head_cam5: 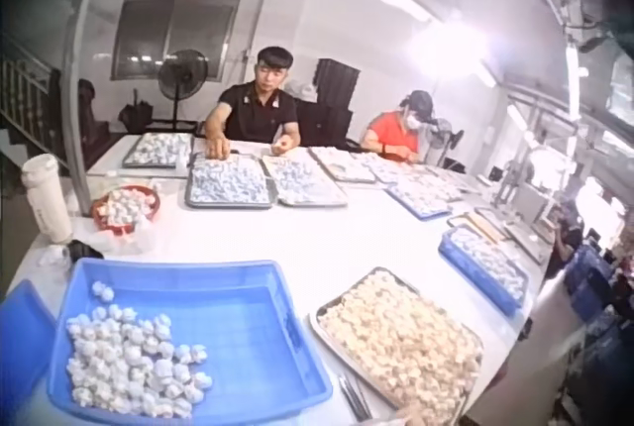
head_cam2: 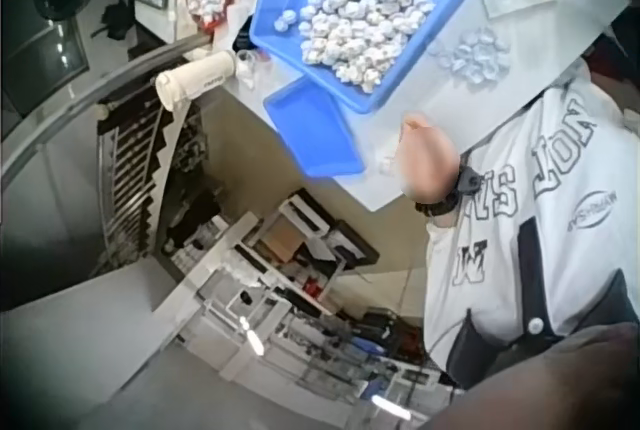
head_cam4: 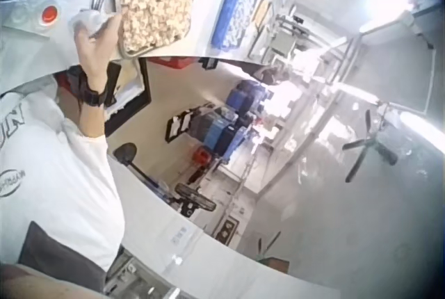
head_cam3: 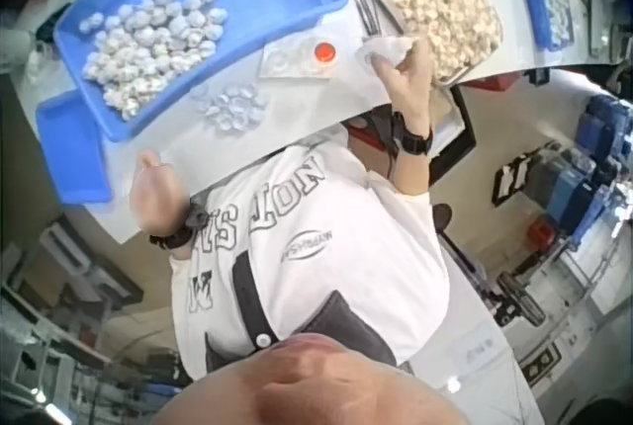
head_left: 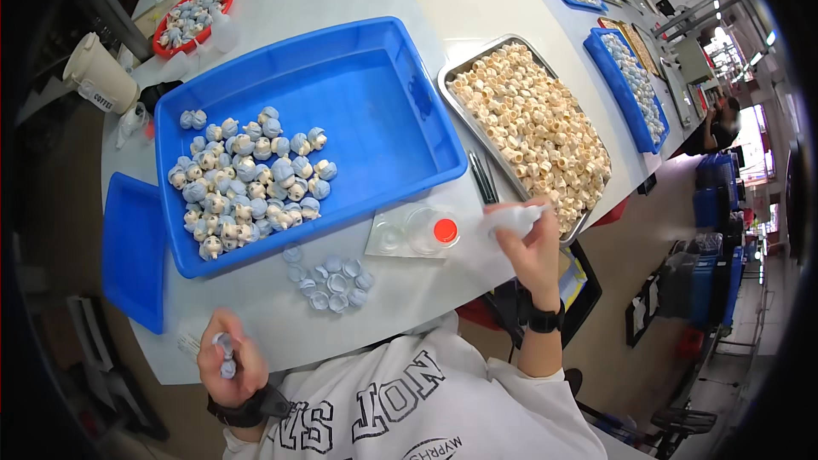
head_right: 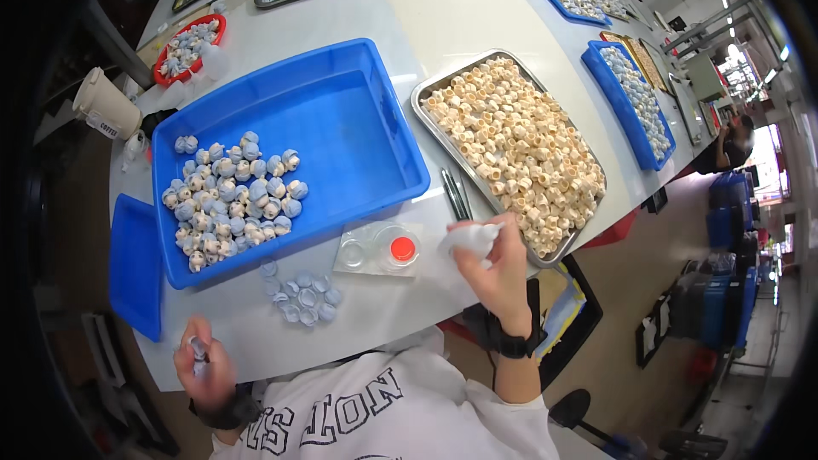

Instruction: The person repeatedly picks small beige conical objects from a metal tray and inserts them into light-blue plastic caps held in the left hand. Completed assemblies are placed into a blue bin. The process is continuous and repetitive throughout the clip.

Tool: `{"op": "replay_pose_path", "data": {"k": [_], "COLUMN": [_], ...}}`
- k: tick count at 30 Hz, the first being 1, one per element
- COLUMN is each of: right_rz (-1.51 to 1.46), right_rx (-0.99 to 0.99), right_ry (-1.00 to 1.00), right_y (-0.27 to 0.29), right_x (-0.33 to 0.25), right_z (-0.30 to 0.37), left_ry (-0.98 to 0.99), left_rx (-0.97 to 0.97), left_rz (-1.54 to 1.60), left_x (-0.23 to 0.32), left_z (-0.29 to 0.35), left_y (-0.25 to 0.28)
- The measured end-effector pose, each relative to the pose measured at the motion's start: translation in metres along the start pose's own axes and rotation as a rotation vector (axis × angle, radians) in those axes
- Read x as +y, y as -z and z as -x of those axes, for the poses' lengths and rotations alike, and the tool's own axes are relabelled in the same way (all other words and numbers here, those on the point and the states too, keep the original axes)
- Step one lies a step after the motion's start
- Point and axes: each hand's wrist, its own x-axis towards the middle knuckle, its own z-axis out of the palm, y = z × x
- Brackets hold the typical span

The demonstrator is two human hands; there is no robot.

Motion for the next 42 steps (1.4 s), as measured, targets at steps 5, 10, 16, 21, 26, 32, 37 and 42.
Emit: {"op": "replay_pose_path", "data": {"k": [5, 10, 16, 21, 26, 32, 37, 42], "right_rz": [0.275, 0.374, 0.390, 0.380, 0.392, 0.399, 0.418, 0.429], "right_rx": [-0.221, -0.379, -0.399, -0.422, -0.417, -0.430, -0.453, -0.460], "right_ry": [-0.074, -0.054, -0.092, -0.064, -0.056, -0.049, -0.008, -0.003], "right_y": [0.010, 0.007, 0.009, 0.011, 0.012, 0.012, 0.013, 0.012], "right_x": [-0.022, -0.042, -0.049, -0.045, -0.044, -0.045, -0.046, -0.047], "right_z": [0.028, 0.028, 0.022, 0.021, 0.020, 0.018, 0.015, 0.014], "left_ry": [0.099, 0.056, 0.060, 0.056, 0.061, 0.036, 0.050, 0.062], "left_rx": [-0.106, -0.140, 0.069, 0.099, 0.139, 0.266, 0.287, 0.305], "left_rz": [0.084, 0.005, -0.086, -0.059, -0.038, 0.108, 0.145, 0.143], "left_x": [-0.008, -0.009, -0.009, -0.011, -0.012, -0.011, -0.012, -0.013], "left_z": [-0.014, -0.030, -0.035, -0.044, -0.050, -0.053, -0.054, -0.053], "left_y": [0.006, -0.005, -0.007, -0.009, -0.013, -0.014, -0.013, -0.010]}}
